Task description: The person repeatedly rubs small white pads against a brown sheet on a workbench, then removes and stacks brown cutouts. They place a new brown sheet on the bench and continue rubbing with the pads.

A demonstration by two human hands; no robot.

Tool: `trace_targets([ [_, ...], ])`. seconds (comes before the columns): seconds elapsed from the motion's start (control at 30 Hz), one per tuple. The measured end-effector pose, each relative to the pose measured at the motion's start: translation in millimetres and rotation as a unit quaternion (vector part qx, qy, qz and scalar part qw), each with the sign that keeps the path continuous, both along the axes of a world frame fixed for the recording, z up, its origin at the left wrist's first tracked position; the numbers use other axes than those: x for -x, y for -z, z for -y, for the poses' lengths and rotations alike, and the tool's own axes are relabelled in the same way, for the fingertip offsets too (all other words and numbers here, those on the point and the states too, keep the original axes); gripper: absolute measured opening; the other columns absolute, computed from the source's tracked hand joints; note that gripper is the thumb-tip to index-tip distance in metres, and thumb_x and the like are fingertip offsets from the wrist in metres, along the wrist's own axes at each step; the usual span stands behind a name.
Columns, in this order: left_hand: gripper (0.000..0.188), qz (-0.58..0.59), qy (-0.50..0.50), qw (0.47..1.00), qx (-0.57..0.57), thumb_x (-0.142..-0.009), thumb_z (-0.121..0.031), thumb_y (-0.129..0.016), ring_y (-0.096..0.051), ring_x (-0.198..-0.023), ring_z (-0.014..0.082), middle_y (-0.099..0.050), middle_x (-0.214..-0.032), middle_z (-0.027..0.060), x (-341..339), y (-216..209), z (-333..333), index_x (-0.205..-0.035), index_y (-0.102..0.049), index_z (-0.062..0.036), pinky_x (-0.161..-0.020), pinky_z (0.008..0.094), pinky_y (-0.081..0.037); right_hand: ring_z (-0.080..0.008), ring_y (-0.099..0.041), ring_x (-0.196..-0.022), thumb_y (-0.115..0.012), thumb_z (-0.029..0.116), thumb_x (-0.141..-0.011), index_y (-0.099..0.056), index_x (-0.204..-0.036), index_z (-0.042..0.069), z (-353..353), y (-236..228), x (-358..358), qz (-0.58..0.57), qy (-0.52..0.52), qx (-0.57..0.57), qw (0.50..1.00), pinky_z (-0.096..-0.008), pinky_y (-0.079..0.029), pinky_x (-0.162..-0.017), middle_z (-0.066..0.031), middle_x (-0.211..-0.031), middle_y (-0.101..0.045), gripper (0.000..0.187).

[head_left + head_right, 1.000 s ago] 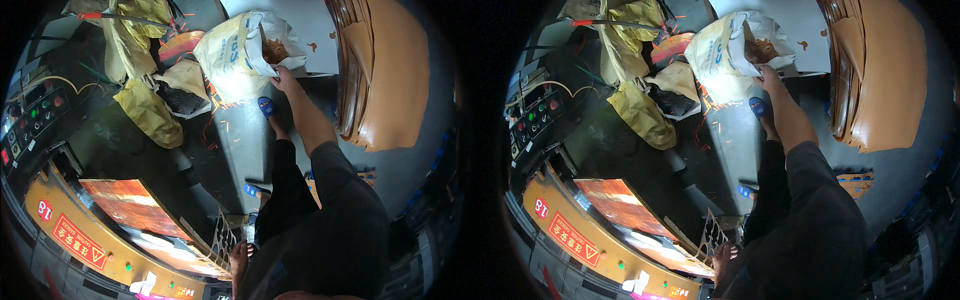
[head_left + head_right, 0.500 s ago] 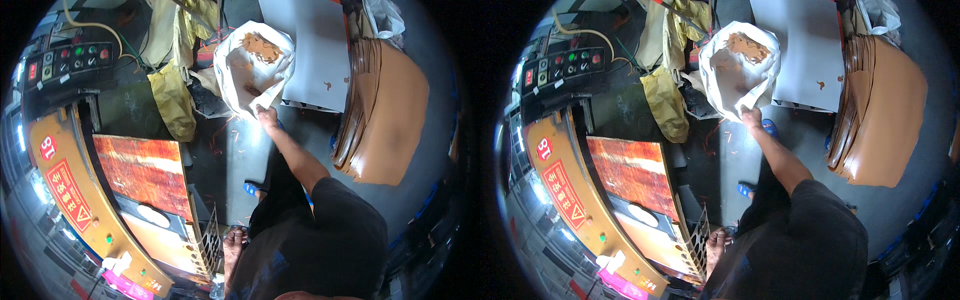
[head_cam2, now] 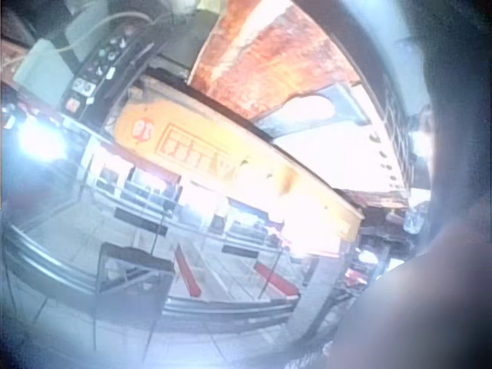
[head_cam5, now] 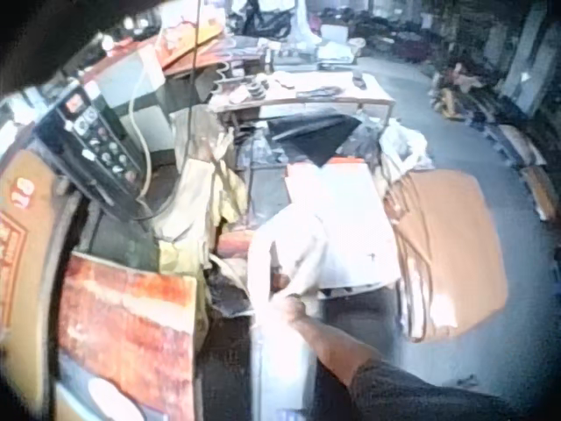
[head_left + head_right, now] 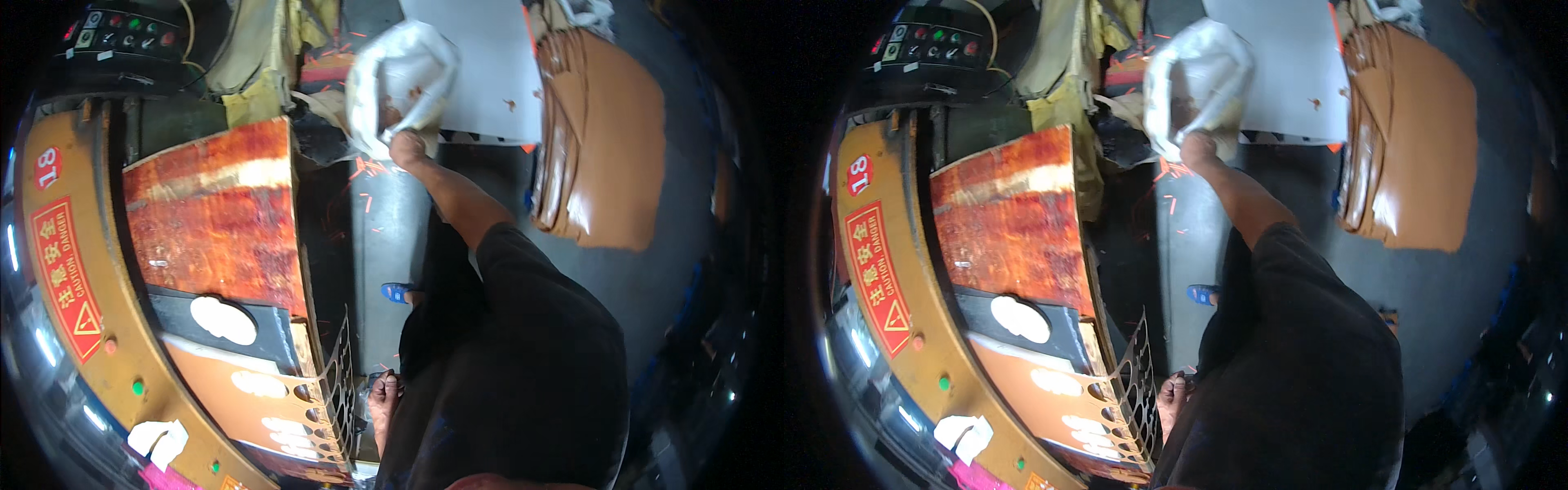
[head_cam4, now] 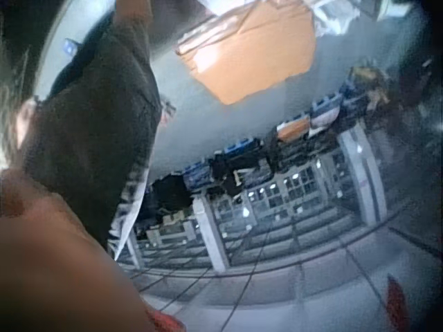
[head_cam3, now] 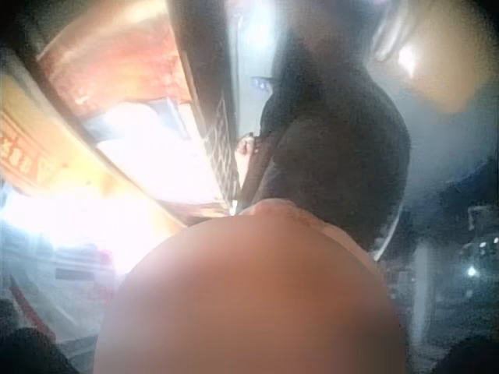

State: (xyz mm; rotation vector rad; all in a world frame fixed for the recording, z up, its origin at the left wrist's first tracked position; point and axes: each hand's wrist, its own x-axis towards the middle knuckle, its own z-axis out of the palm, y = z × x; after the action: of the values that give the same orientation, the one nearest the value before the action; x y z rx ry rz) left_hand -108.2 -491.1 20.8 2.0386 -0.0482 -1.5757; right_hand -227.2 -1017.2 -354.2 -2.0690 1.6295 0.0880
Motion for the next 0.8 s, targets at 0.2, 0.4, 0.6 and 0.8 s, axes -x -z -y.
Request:
trace_targets([
  [0.2, 0.034, 0.139, 0.14, 0.979, -0.047, -0.105, -0.029, -0.069, -0.066, -0.083, 0.0158, -0.074, -0.092, 0.0087, -57, 13, -123, -0.118, -0.073, 0.0025, -0.078, 0.0339, -0.055, -0.0355, -0.074, -0.107, -0.075, 0.055, -0.092, -0.073, -0.124, 0.005, -70, -25, -14, 0.223, 0.25, -0.119, 0.935, -0.0462, -0.06, -0.09, -0.0189, -0.114, -0.076, 0.06],
  [0.4, 0.027, 0.149, 0.044, 0.988, 0.0, -0.107, -0.026, -0.067, -0.056, -0.076, 0.0087, -0.069, -0.087, -0.0003, -51, 16, -131, -0.113, -0.074, -0.0006, -0.069, 0.0289, -0.05, -0.0224, -0.07, -0.088, -0.076, 0.04, -0.096, -0.06, -0.142, 0.012, -121, -23, 31, 0.477, 0.372, -0.33, 0.724, -0.0368, -0.059, -0.074, -0.0048, -0.098, -0.065, 0.056],
  [0.6, 0.035, 0.05, 0.094, 0.994, -0.014, -0.108, -0.03, -0.066, -0.061, -0.086, 0.0093, -0.072, -0.096, 0.002, -19, 26, -36, -0.128, -0.073, -0.0029, -0.08, 0.0279, -0.052, -0.0266, -0.074, -0.095, -0.071, 0.039, -0.098, -0.07, -0.127, 0.014, -152, 14, 140, 0.245, 0.12, -0.207, 0.94, -0.0449, -0.059, -0.079, -0.0117, -0.106, -0.072, 0.039],
  [0.8, 0.031, -0.062, 0.044, 0.996, -0.044, -0.108, -0.025, -0.063, -0.068, -0.089, 0.0156, -0.075, -0.103, 0.008, -17, 85, 39, -0.127, -0.071, -0.0022, -0.083, 0.0321, -0.055, -0.0274, -0.076, -0.092, -0.075, 0.029, -0.094, -0.077, -0.119, 0.009, -124, 4, 330, 0.149, 0.387, -0.268, 0.869, -0.0411, -0.061, -0.081, -0.0107, -0.106, -0.079, 0.032],
])
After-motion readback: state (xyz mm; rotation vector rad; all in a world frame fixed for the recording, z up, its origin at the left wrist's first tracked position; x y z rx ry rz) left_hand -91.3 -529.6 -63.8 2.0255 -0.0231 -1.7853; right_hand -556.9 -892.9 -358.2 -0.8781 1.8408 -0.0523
